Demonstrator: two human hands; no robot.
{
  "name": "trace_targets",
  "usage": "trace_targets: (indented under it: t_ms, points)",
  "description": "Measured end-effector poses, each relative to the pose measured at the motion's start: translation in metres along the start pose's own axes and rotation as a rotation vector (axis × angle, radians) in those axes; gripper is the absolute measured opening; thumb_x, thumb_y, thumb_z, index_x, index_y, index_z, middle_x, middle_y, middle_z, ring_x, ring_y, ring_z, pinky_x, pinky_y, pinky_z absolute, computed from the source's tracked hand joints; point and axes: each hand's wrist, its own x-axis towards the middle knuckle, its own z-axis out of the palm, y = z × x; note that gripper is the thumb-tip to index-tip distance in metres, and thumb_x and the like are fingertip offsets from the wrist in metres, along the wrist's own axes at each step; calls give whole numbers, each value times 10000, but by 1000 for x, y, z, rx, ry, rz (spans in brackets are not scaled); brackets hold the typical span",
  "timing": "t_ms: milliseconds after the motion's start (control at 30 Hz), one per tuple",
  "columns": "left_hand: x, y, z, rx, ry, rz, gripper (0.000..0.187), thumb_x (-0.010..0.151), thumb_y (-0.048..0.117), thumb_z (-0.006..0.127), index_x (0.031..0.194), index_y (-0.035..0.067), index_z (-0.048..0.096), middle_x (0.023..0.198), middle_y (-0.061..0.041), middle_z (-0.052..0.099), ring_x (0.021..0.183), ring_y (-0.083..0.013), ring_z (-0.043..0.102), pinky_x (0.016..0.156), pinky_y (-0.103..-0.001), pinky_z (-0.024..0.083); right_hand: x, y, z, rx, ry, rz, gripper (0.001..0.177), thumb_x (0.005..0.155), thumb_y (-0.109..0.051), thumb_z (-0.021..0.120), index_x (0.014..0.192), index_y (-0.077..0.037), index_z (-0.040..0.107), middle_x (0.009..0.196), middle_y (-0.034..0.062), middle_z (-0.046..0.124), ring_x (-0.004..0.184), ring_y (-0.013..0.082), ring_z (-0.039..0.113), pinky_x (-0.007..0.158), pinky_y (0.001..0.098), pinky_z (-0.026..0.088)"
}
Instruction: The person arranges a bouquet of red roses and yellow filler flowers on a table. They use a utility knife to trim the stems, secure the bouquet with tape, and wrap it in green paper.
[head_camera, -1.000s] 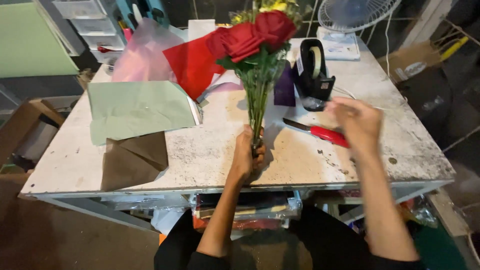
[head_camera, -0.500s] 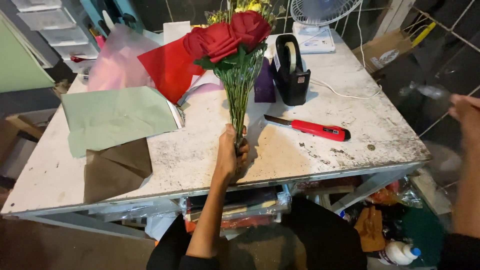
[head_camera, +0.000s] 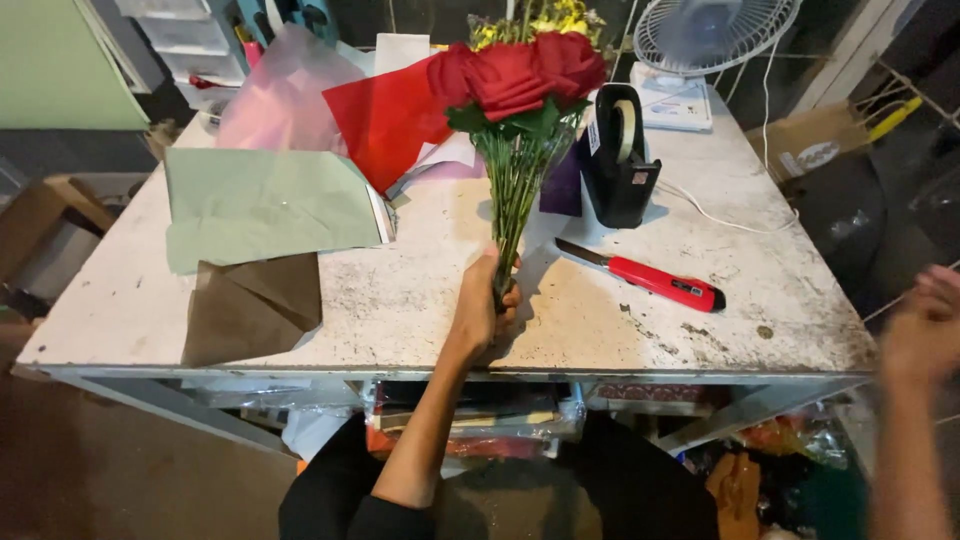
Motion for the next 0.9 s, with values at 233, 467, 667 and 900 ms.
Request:
trace_targets:
  t_ms: [233, 467, 667, 900]
  points:
    - [5, -15, -4, 104, 9, 141, 300, 1057, 406, 538, 1028, 112, 591, 595, -47, 433, 413, -136, 406, 340, -249, 293, -121, -356, 132, 381, -203, 146, 99, 1074, 19, 642, 1171, 11, 662, 1076, 192, 666, 725, 264, 702, 492, 329, 573]
    - [-4, -5, -4, 90, -39, 209, 314, 1072, 419, 509, 1044, 121, 602, 602, -37, 439, 442, -100, 388, 371, -235, 309, -143, -453, 214, 681, -484, 343, 415, 1003, -236, 691, 1299, 39, 595, 1196, 244, 667, 988, 285, 720, 836, 369, 631]
    - [-10, 5, 0, 114, -69, 193, 431, 1090, 462, 374, 1045, 94, 593, 579, -45, 429, 434, -146, 436, 379, -252, 341, -151, -446, 263, 771, -646, 459, 668, 995, -493, 661, 1412, 11, 521, 1346, 334, 565, 1270, 442, 588, 1106, 561, 452]
    - [-13, 4, 3, 378, 45, 264, 505, 1073, 376, 251, 958, 47, 617, 693, -210, 597, 632, -287, 563, 568, -414, 511, -163, -460, 280, 830, -594, 306, 267, 1091, -294, 538, 1123, -31, 569, 905, 152, 756, 878, 218, 744, 934, 441, 571]
